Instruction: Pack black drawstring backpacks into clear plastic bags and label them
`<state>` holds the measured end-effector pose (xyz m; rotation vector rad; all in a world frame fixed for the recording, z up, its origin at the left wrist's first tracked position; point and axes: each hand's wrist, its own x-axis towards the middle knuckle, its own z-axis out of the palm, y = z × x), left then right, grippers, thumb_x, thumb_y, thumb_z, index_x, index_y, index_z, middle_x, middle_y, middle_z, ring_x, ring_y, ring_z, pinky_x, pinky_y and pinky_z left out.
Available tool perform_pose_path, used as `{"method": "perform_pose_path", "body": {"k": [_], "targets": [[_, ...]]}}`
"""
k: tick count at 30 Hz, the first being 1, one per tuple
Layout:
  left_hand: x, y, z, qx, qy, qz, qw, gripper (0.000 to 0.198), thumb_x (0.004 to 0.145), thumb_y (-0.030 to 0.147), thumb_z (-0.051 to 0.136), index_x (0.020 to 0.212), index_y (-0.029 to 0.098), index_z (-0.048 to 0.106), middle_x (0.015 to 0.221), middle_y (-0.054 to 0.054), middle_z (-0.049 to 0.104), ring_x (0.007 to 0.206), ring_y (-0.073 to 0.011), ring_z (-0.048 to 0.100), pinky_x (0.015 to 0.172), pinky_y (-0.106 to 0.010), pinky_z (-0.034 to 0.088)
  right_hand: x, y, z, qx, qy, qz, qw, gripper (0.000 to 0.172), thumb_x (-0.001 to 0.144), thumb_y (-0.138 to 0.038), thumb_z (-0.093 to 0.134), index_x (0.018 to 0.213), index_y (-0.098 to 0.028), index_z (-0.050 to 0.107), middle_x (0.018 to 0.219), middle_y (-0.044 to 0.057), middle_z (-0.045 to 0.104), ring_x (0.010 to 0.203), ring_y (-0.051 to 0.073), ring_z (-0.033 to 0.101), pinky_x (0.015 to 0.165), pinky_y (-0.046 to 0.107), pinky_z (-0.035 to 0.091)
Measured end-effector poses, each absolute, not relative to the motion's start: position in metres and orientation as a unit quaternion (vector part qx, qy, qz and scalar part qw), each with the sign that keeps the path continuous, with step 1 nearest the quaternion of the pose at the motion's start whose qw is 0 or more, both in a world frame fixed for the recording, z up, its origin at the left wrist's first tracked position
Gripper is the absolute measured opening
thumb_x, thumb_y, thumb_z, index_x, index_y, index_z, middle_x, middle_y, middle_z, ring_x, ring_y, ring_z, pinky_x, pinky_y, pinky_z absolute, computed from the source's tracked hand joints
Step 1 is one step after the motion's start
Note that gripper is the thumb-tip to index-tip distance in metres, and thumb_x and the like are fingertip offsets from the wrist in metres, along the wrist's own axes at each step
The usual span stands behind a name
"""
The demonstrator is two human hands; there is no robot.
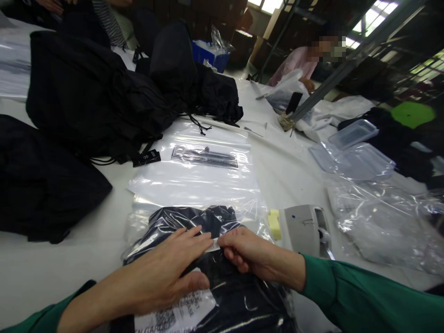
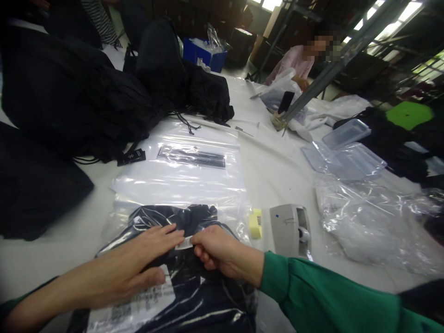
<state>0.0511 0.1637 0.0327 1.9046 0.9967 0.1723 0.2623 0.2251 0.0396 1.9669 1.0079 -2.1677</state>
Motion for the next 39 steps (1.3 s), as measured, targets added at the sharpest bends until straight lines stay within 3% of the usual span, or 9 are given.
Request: {"method": "perform_pose_path", "body": {"k": [6, 11, 17, 21, 23, 26, 34, 39], "targets": [[0.054, 0.172, 0.033, 0.807, 0.345, 0.031, 0.478, 0.063, 0.096, 0.058, 0.038, 0.150, 0.028, 0.029, 0.151, -0.008, 0.042, 0.142, -0.0306, 0.031, 0.118, -0.054, 0.019, 0.262, 0.227, 0.037, 0.618, 0.369, -0.691, 0.068, 0.037, 0.084, -0.017, 0.047, 0.047, -0.018, 0.047, 0.036, -0.006, 0.043, 0.028, 0.004, 0.032, 0.028, 0.013, 0.026], [0.052, 0.173, 0.034, 0.804, 0.341, 0.035, 0.486, 0.067, 0.091, 0.063, 0.043, 0.146, 0.025, 0.039, 0.144, -0.011, 0.050, 0.139, -0.0314, 0.038, 0.118, -0.053, 0.017, 0.267, 0.228, 0.026, 0.570, 0.560, -0.590, 0.117, 0.034, 0.081, -0.018, 0.046, 0.046, -0.019, 0.047, 0.036, -0.006, 0.045, 0.029, 0.005, 0.036, 0.031, 0.016, 0.026], [0.053, 0.174, 0.038, 0.796, 0.347, 0.026, 0.495, 0.069, 0.088, 0.068, 0.044, 0.141, 0.023, 0.045, 0.140, -0.012, 0.053, 0.136, -0.0319, 0.041, 0.118, -0.055, 0.016, 0.278, 0.231, 0.013, 0.482, 0.769, -0.413, 0.074, 0.022, 0.078, -0.015, 0.055, 0.058, -0.016, 0.064, 0.051, -0.002, 0.058, 0.048, 0.009, 0.047, 0.045, 0.020, 0.031], [0.053, 0.173, 0.038, 0.798, 0.348, 0.040, 0.491, 0.072, 0.089, 0.067, 0.045, 0.145, 0.022, 0.040, 0.143, -0.013, 0.050, 0.135, -0.0305, 0.042, 0.118, -0.054, 0.013, 0.286, 0.233, 0.026, 0.452, 0.838, -0.296, 0.072, 0.025, 0.089, -0.029, 0.056, 0.073, -0.016, 0.071, 0.067, 0.007, 0.068, 0.061, 0.017, 0.059, 0.059, 0.027, 0.042], [0.053, 0.172, 0.036, 0.797, 0.347, 0.048, 0.493, 0.072, 0.089, 0.067, 0.045, 0.146, 0.023, 0.038, 0.147, -0.013, 0.046, 0.137, -0.0310, 0.039, 0.118, -0.055, 0.011, 0.288, 0.231, 0.040, 0.376, 0.868, -0.323, 0.034, 0.027, 0.094, -0.034, 0.051, 0.102, -0.017, 0.070, 0.096, 0.011, 0.072, 0.087, 0.023, 0.065, 0.079, 0.033, 0.047], [0.053, 0.172, 0.035, 0.793, 0.346, 0.038, 0.501, 0.075, 0.089, 0.066, 0.045, 0.150, 0.026, 0.029, 0.151, -0.012, 0.040, 0.142, -0.0327, 0.031, 0.118, -0.058, 0.009, 0.288, 0.227, 0.057, 0.254, 0.864, -0.434, 0.034, 0.040, 0.097, -0.032, 0.049, 0.136, -0.022, 0.052, 0.126, 0.010, 0.064, 0.117, 0.024, 0.057, 0.103, 0.038, 0.038], [0.030, 0.158, 0.021, 0.775, 0.376, 0.031, 0.507, 0.060, 0.097, 0.055, 0.040, 0.151, 0.033, 0.027, 0.155, -0.003, 0.036, 0.144, -0.0280, 0.028, 0.121, -0.053, 0.011, 0.310, 0.226, 0.054, 0.245, 0.815, -0.519, 0.077, 0.042, 0.102, -0.032, 0.036, 0.139, -0.021, 0.051, 0.136, 0.009, 0.059, 0.129, 0.025, 0.049, 0.112, 0.042, 0.033], [0.010, 0.124, -0.026, 0.773, 0.486, 0.062, 0.402, 0.049, 0.099, 0.048, 0.037, 0.147, 0.041, 0.034, 0.156, 0.003, 0.031, 0.146, -0.0312, 0.020, 0.118, -0.058, 0.009, 0.344, 0.218, 0.045, 0.331, 0.810, -0.482, 0.044, 0.040, 0.101, -0.035, 0.037, 0.136, -0.025, 0.054, 0.138, 0.007, 0.057, 0.133, 0.025, 0.047, 0.117, 0.046, 0.029]]}}
